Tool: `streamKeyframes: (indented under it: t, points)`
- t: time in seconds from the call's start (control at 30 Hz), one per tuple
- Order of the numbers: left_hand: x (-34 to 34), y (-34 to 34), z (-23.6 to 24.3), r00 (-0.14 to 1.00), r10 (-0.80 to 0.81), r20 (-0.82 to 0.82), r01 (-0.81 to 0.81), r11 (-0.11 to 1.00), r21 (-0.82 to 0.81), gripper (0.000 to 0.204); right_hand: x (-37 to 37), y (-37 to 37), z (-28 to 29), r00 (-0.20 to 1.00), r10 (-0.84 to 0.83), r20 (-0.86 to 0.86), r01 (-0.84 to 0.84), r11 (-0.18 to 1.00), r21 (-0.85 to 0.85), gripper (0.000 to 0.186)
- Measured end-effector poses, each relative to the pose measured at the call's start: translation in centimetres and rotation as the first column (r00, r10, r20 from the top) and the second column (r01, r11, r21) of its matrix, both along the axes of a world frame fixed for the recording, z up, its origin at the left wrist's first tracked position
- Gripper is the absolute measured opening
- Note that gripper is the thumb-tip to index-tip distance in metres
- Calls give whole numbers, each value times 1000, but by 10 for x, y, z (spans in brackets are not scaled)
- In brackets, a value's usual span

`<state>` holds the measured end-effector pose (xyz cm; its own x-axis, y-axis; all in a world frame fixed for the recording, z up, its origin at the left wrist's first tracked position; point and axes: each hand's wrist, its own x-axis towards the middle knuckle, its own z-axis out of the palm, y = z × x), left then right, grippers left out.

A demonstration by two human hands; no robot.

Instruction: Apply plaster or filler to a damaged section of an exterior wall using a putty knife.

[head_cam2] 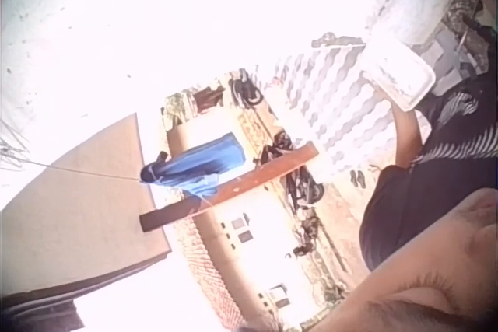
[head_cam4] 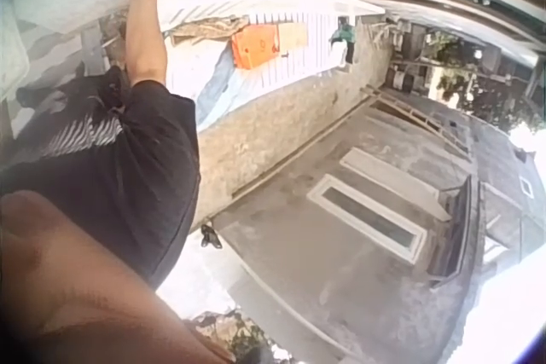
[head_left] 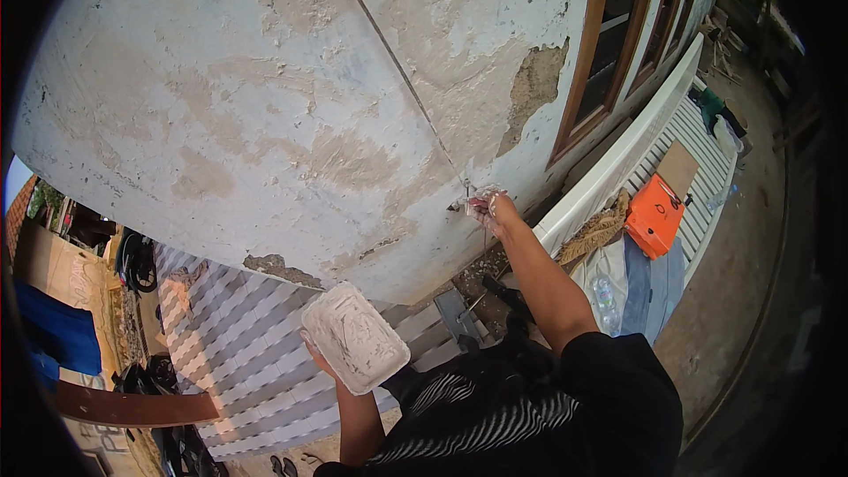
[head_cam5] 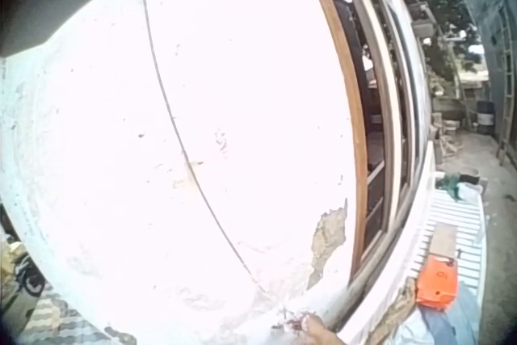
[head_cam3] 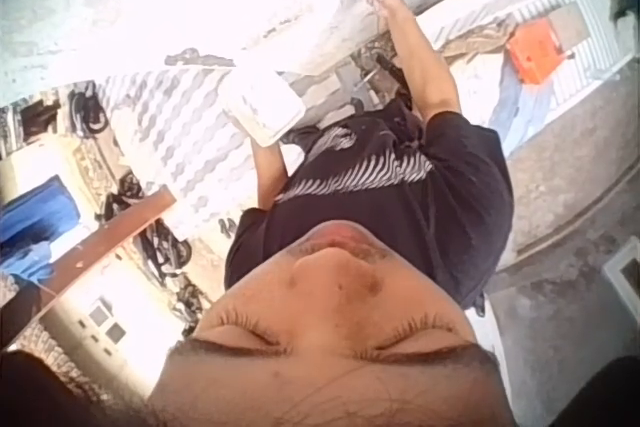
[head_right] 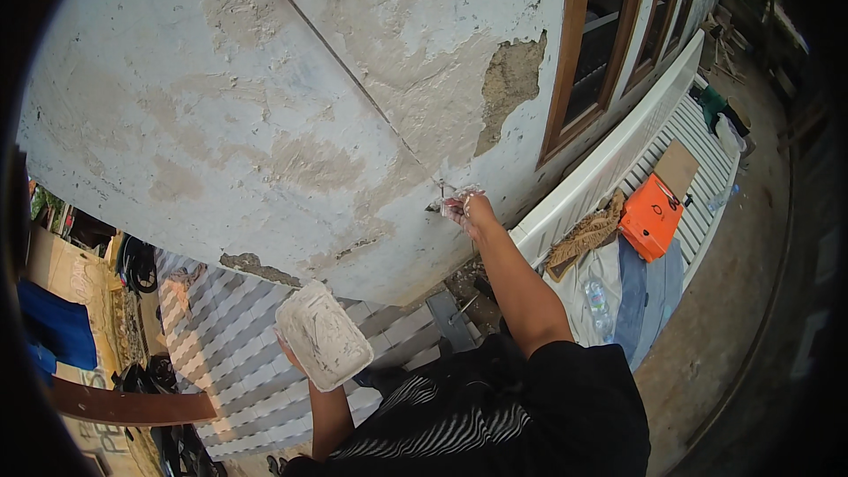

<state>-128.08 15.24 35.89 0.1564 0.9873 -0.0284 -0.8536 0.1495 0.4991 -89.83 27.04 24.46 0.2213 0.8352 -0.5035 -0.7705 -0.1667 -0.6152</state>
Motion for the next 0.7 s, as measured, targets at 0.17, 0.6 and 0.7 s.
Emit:
streamKeyframes:
  t: [0.17,0.6,0.7]
  points:
    - [0,-1,2,999,29,-42,-29,999,14,79,0,-35,5,996,-83,-40,86,994,67,15]
    - [10,1,10,997,-78,-19,78,997,2,86,-18,-20,31,999,-34,22,30,987,158,16]
    - [13,-1,8,996,-87,2,87,996,-7,87,-10,-42,33,997,-67,-25,70,979,190,15]
